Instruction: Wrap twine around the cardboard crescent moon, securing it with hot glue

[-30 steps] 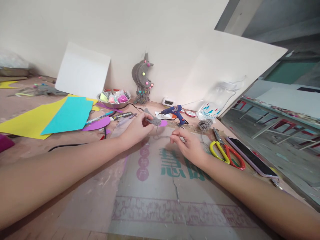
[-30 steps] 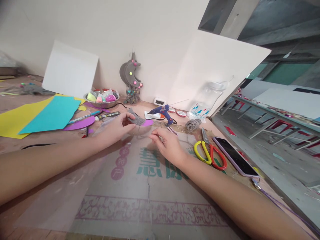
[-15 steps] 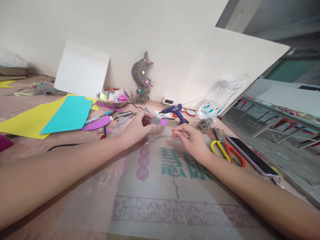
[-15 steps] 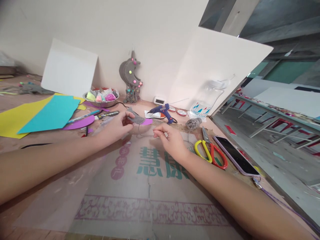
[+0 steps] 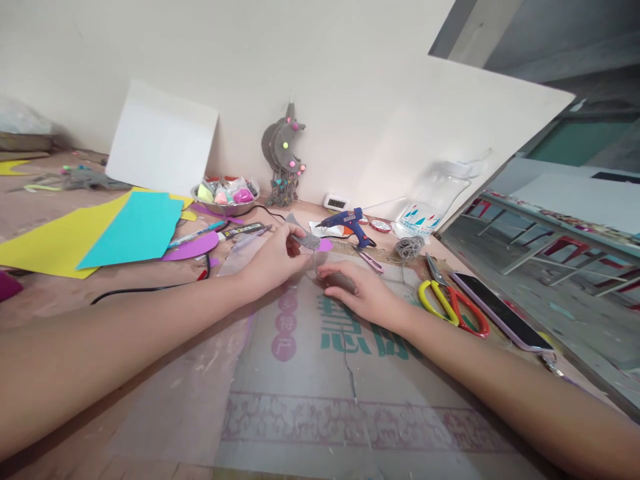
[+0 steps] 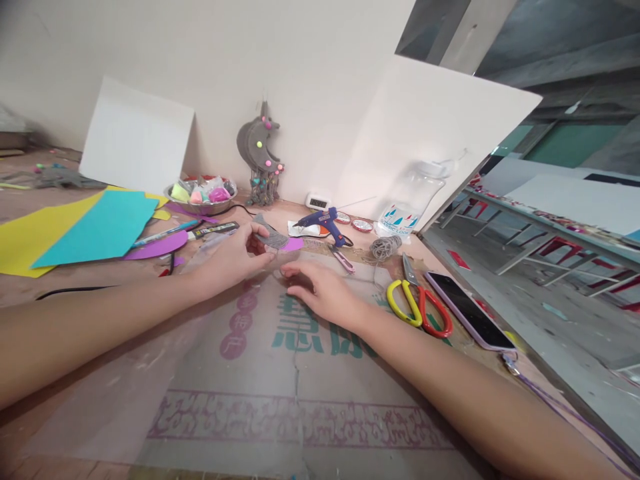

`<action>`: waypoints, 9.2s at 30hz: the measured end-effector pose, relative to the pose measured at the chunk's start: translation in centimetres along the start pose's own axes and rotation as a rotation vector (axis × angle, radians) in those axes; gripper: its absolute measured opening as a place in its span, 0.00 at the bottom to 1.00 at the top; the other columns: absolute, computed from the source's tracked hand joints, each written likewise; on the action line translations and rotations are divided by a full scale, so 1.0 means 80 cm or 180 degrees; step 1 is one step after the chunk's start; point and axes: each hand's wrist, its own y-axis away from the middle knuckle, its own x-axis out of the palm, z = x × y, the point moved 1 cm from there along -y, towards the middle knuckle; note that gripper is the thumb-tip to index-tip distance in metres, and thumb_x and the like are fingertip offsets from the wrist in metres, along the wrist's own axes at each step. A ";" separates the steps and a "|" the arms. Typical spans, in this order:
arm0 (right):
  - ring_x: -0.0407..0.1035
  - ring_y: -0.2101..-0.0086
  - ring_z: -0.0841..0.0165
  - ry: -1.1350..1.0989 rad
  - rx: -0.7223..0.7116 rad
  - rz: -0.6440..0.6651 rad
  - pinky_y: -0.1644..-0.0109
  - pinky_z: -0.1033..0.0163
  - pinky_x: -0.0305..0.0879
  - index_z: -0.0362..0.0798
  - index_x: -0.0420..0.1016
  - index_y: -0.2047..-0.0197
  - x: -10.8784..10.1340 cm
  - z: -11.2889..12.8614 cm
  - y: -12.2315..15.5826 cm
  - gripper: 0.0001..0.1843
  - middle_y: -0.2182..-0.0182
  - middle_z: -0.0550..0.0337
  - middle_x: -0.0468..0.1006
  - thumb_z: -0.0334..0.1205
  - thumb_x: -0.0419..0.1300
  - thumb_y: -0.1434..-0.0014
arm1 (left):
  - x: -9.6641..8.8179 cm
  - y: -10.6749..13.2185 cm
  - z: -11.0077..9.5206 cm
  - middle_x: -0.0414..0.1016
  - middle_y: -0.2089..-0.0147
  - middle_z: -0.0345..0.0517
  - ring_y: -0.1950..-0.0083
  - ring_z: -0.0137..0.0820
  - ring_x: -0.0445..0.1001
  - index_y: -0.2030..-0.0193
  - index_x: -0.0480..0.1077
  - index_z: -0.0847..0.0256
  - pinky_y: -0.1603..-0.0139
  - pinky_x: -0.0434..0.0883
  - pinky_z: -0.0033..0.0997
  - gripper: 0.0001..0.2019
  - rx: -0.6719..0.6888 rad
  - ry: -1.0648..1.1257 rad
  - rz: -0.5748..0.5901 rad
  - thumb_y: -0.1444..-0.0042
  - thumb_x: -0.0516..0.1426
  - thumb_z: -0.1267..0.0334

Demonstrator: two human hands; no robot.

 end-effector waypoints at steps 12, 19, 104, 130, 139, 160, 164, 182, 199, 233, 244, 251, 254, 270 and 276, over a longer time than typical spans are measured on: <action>0.67 0.70 0.71 0.0217 0.0204 -0.0202 0.64 0.65 0.62 0.47 0.70 0.69 -0.004 0.005 -0.001 0.07 0.72 0.61 0.74 0.38 0.53 0.40 | 0.001 0.004 0.001 0.65 0.68 0.39 0.66 0.29 0.67 0.59 0.60 0.58 0.65 0.64 0.30 0.15 0.0191 -0.0215 0.0089 0.52 0.58 0.61; 0.65 0.76 0.72 0.0027 0.0515 -0.0733 0.69 0.66 0.62 0.48 0.69 0.59 -0.011 0.009 0.007 0.11 0.77 0.64 0.71 0.38 0.46 0.37 | 0.001 0.004 0.002 0.63 0.66 0.40 0.63 0.29 0.65 0.59 0.60 0.58 0.62 0.64 0.29 0.13 0.0379 -0.0339 0.0075 0.52 0.57 0.64; 0.67 0.64 0.69 0.0205 -0.0118 -0.0082 0.57 0.62 0.63 0.48 0.69 0.66 -0.001 0.006 -0.002 0.06 0.66 0.58 0.73 0.37 0.52 0.39 | 0.003 0.006 0.002 0.63 0.62 0.43 0.61 0.29 0.65 0.56 0.59 0.61 0.59 0.65 0.32 0.14 0.0928 -0.0611 0.0028 0.51 0.53 0.72; 0.60 0.78 0.72 -0.0525 0.1155 -0.0600 0.72 0.66 0.59 0.45 0.67 0.46 -0.009 -0.024 -0.005 0.21 0.81 0.66 0.65 0.41 0.51 0.41 | -0.006 0.009 -0.016 0.62 0.67 0.39 0.67 0.26 0.61 0.65 0.60 0.60 0.66 0.62 0.27 0.07 0.0665 -0.0006 0.0197 0.44 0.52 0.58; 0.60 0.80 0.74 -0.0319 0.1150 -0.0396 0.74 0.68 0.57 0.46 0.72 0.59 -0.008 -0.014 -0.006 0.14 0.80 0.65 0.69 0.42 0.51 0.41 | 0.000 -0.006 0.011 0.67 0.67 0.40 0.68 0.27 0.66 0.51 0.63 0.60 0.67 0.63 0.27 0.14 0.0234 0.0262 0.0393 0.44 0.51 0.61; 0.63 0.76 0.71 0.0442 0.0976 -0.0717 0.71 0.66 0.56 0.47 0.70 0.68 -0.014 -0.039 -0.004 0.09 0.76 0.62 0.73 0.42 0.54 0.42 | -0.002 -0.007 0.007 0.63 0.78 0.38 0.77 0.27 0.63 0.75 0.60 0.59 0.76 0.59 0.27 0.12 0.0005 0.0098 0.0664 0.44 0.48 0.57; 0.64 0.74 0.70 0.0440 0.0882 -0.0849 0.69 0.65 0.57 0.47 0.69 0.67 -0.016 -0.040 -0.004 0.07 0.75 0.61 0.73 0.40 0.53 0.42 | 0.001 -0.009 0.012 0.64 0.78 0.38 0.78 0.27 0.62 0.75 0.60 0.59 0.76 0.60 0.27 0.12 -0.0159 0.0339 0.0753 0.44 0.49 0.56; 0.66 0.62 0.66 -0.0341 0.0737 -0.1309 0.60 0.61 0.62 0.47 0.73 0.59 -0.021 -0.029 -0.004 0.11 0.60 0.55 0.74 0.37 0.51 0.42 | 0.008 -0.005 0.011 0.60 0.78 0.37 0.79 0.24 0.59 0.71 0.62 0.59 0.78 0.56 0.26 0.11 -0.0550 0.1251 0.0969 0.44 0.51 0.55; 0.71 0.74 0.70 -0.2853 0.1728 -0.0432 0.68 0.63 0.69 0.48 0.68 0.55 -0.011 -0.017 -0.004 0.19 0.71 0.58 0.75 0.49 0.60 0.47 | 0.001 -0.008 0.008 0.63 0.77 0.37 0.78 0.25 0.62 0.71 0.61 0.61 0.78 0.60 0.24 0.11 -0.0145 0.0394 0.0754 0.42 0.48 0.58; 0.64 0.76 0.74 -0.1837 0.1232 -0.1479 0.71 0.65 0.65 0.48 0.68 0.65 -0.017 -0.042 -0.002 0.22 0.66 0.59 0.71 0.58 0.46 0.40 | 0.002 -0.008 0.014 0.69 0.74 0.40 0.73 0.26 0.69 0.65 0.66 0.62 0.71 0.67 0.25 0.10 -0.0294 0.0846 0.0694 0.44 0.51 0.56; 0.63 0.82 0.75 -0.2127 0.1515 -0.1000 0.77 0.68 0.59 0.48 0.66 0.58 -0.015 -0.029 -0.006 0.19 0.80 0.67 0.69 0.49 0.61 0.49 | 0.000 -0.008 0.007 0.69 0.70 0.38 0.72 0.24 0.70 0.52 0.60 0.62 0.70 0.68 0.24 0.15 -0.0254 0.1236 0.0388 0.45 0.53 0.60; 0.58 0.81 0.77 -0.1867 0.1584 -0.0630 0.80 0.71 0.52 0.46 0.69 0.63 -0.010 -0.032 -0.005 0.16 0.80 0.67 0.67 0.48 0.62 0.50 | -0.007 -0.002 -0.003 0.67 0.70 0.37 0.68 0.25 0.70 0.58 0.63 0.61 0.66 0.66 0.24 0.09 -0.0023 0.0846 0.0311 0.43 0.50 0.61; 0.55 0.81 0.78 -0.1845 0.1528 -0.0881 0.80 0.71 0.50 0.45 0.69 0.64 -0.011 -0.033 -0.006 0.13 0.80 0.68 0.64 0.46 0.61 0.49 | -0.004 0.001 -0.007 0.70 0.64 0.41 0.63 0.27 0.70 0.62 0.66 0.62 0.62 0.66 0.26 0.08 0.0122 0.0545 0.0524 0.45 0.50 0.63; 0.55 0.82 0.77 -0.1665 0.1556 -0.1018 0.81 0.70 0.52 0.46 0.69 0.65 -0.013 -0.029 -0.007 0.12 0.82 0.68 0.63 0.46 0.60 0.49 | -0.002 0.008 -0.012 0.69 0.64 0.41 0.63 0.27 0.69 0.62 0.65 0.61 0.64 0.66 0.26 0.07 0.0384 0.0055 0.0794 0.50 0.54 0.66; 0.54 0.83 0.77 -0.1635 0.1575 -0.1016 0.82 0.71 0.52 0.46 0.69 0.65 -0.013 -0.029 -0.007 0.10 0.83 0.69 0.60 0.44 0.59 0.48 | -0.001 0.008 -0.012 0.68 0.69 0.39 0.69 0.25 0.67 0.65 0.64 0.61 0.70 0.63 0.24 0.06 0.0331 0.0116 0.0899 0.52 0.54 0.67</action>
